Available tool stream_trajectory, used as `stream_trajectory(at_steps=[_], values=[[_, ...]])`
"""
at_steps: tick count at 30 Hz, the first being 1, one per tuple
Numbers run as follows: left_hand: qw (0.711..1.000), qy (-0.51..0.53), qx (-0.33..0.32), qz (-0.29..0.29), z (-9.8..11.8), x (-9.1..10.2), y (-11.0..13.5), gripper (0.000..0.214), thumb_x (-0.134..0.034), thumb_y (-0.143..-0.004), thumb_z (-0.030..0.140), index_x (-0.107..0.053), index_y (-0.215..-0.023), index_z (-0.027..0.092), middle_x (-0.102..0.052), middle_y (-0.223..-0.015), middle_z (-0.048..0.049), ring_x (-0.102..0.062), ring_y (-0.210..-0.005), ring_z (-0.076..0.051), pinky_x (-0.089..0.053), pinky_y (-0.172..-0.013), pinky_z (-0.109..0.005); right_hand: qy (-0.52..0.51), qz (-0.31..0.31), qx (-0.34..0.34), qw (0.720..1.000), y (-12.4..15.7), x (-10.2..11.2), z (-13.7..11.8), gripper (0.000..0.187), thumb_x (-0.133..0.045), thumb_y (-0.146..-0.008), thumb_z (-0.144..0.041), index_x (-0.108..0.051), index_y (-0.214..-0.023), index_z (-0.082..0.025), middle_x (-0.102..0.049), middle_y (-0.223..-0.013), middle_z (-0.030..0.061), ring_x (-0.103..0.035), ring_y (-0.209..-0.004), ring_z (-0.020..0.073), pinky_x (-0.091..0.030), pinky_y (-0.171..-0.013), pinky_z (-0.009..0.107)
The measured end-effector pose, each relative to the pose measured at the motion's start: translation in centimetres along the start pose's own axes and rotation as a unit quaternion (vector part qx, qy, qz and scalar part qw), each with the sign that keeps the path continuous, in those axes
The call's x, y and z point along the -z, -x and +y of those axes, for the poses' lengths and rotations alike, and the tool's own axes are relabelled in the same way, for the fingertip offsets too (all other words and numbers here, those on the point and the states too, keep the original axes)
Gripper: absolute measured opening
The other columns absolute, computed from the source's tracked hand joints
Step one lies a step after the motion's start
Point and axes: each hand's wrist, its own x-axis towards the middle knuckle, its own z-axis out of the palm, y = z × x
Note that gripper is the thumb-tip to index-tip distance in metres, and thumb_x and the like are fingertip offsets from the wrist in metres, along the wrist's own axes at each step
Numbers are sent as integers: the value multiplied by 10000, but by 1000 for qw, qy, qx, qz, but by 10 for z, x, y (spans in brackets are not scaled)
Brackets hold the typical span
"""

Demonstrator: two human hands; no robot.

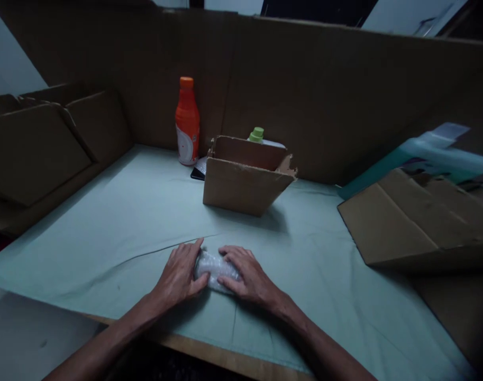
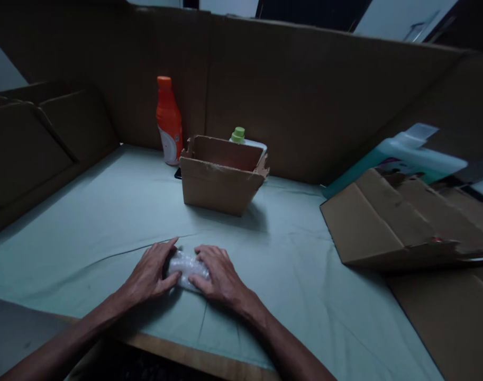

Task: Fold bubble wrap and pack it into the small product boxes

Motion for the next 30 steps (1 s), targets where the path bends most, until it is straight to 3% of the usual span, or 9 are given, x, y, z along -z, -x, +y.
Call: stream_trajectory(at_steps=[3,7,11,13,17,19,22,25,30], values=[[994,82,17,-71,0,0,4,789,-600,-710,151,-414,-1476,172,-684,-1119,-110,-639,-971,-260,-544,-890,-443,-93,-10,-12,995,8,5,-5,352,-701,-787,-193,-604,-1126,-189,-665,-1248,99,-627,-1053,231,-478,-956,414],[983,144,-9,-110,9,-6,2,843,-566,-678,87,-404,-1493,230,-652,-1293,-105,-650,-1065,-244,-551,-931,-407,-193,-6,-83,978,17,21,-4,718,-753,-747,-291,-480,-1406,-205,-653,-1204,84,-636,-933,199,-502,-839,333],[980,119,-88,-129,30,8,-25,781,-661,-761,158,-408,-1490,277,-642,-1323,-101,-644,-1133,-252,-546,-974,-415,-200,-43,-83,975,26,33,7,256,-662,-816,-305,-696,-1038,-182,-678,-877,14,-594,-767,166,-456,-719,272],[982,76,-155,-78,47,29,-54,740,-722,-813,292,-417,-1487,262,-629,-1317,-125,-625,-1175,-274,-546,-979,-426,-228,-3,-98,969,29,37,16,178,-621,-851,-335,-683,-890,-173,-639,-783,1,-544,-701,149,-429,-662,255],[951,-92,-246,166,78,72,-134,648,-663,-875,265,-431,-1471,164,-515,-1465,-179,-353,-1468,-356,-319,-1185,-568,-319,82,-126,936,31,47,30,259,-641,-852,-426,-647,-872,-167,-627,-823,20,-558,-775,174,-443,-703,265],[941,-163,-228,188,82,81,-171,514,-616,-865,173,-534,-1369,118,-594,-1377,-178,-395,-1440,-360,-273,-1191,-597,-329,76,-132,932,32,53,31,271,-653,-840,-437,-650,-864,-168,-623,-816,22,-561,-770,178,-443,-698,269],[947,-213,-206,125,74,81,-199,221,-516,-889,123,-688,-1026,148,-734,-976,-101,-651,-1081,-285,-364,-1118,-582,-312,59,-126,940,35,67,28,248,-658,-840,-419,-671,-865,-173,-646,-828,32,-584,-780,189,-456,-704,278],[940,-209,-240,125,63,76,-183,234,-458,-930,125,-683,-916,188,-727,-843,-46,-652,-846,-210,-371,-1106,-564,-286,89,-106,948,50,88,27,263,-684,-843,-439,-705,-896,-183,-689,-864,49,-626,-808,211,-491,-726,298],[933,-186,-278,135,63,81,-102,235,-449,-959,86,-661,-943,186,-730,-850,-25,-662,-856,-190,-298,-1155,-581,-277,204,-79,936,98,129,29,347,-740,-787,-567,-735,-925,-248,-706,-793,71,-691,-740,258,-554,-624,338]])
